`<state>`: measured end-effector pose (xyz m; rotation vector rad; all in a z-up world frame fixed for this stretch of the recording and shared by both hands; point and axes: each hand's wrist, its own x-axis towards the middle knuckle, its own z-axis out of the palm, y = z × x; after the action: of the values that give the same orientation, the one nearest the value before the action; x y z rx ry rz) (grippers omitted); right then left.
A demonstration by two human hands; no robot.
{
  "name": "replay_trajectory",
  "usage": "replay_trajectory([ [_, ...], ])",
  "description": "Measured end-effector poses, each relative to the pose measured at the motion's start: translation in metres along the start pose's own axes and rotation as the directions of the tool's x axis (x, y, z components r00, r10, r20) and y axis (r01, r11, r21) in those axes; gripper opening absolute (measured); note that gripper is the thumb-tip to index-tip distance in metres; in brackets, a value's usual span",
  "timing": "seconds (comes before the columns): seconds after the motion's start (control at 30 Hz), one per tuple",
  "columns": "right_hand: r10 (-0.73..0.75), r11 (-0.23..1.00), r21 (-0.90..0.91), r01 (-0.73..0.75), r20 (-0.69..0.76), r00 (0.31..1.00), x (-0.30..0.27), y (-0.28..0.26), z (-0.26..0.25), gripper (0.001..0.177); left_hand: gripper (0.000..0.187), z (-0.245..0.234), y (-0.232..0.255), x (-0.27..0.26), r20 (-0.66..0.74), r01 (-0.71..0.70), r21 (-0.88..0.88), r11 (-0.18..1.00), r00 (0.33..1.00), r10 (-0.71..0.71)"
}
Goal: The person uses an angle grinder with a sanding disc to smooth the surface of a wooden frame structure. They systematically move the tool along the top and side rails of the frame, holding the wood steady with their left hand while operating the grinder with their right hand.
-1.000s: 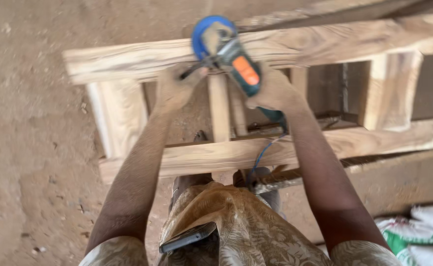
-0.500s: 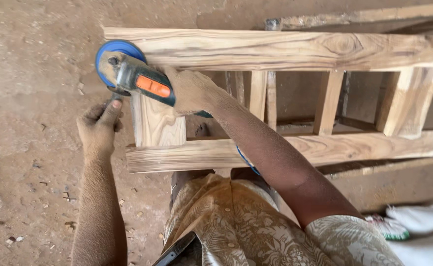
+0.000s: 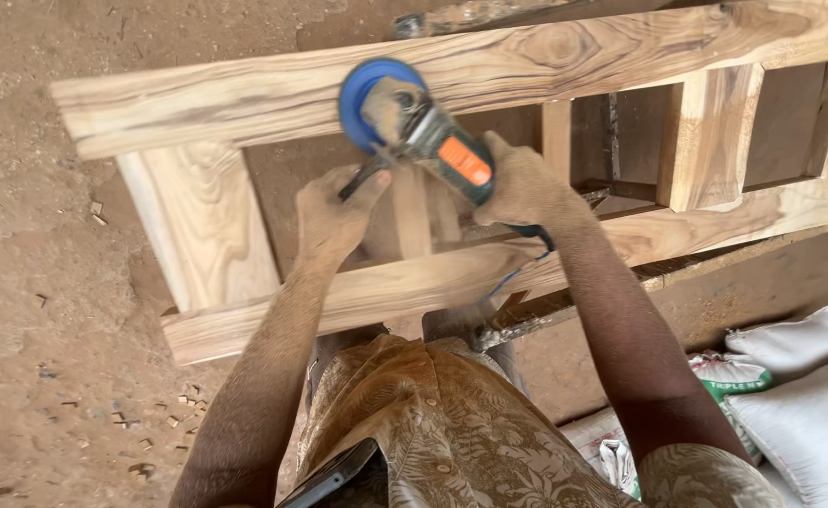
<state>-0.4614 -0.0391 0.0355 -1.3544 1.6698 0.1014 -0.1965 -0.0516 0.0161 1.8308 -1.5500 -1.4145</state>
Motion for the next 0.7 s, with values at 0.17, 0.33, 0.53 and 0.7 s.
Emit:
replay_trajectory([
  [0.17,-0.024,0.999,-0.037,0.02,-0.11,0.994,-0.011,0.064,-0.03,0.111,0.037,0.06,0.036,0.008,0.081,0.103,0.075,0.992,0.991,-0.109],
  [0.33,0.069,0.998,-0.003,-0.07,-0.11,0.992,-0.019,0.132,-0.055,0.109,0.035,0.124,0.065,0.024,0.176,-0.072,-0.027,0.997,0.981,0.075],
  [0.53,0.075,0.993,0.1,-0.055,-0.218,0.973,-0.026,0.218,-0.066,0.123,0.036,0.187,0.113,0.04,0.229,-0.091,0.18,0.979,0.972,0.048],
  [0.7,0.142,0.934,0.356,-0.034,-0.283,0.949,-0.032,0.267,-0.068,0.102,0.037,0.236,0.151,0.084,0.37,-0.297,0.256,0.92,0.909,0.191],
])
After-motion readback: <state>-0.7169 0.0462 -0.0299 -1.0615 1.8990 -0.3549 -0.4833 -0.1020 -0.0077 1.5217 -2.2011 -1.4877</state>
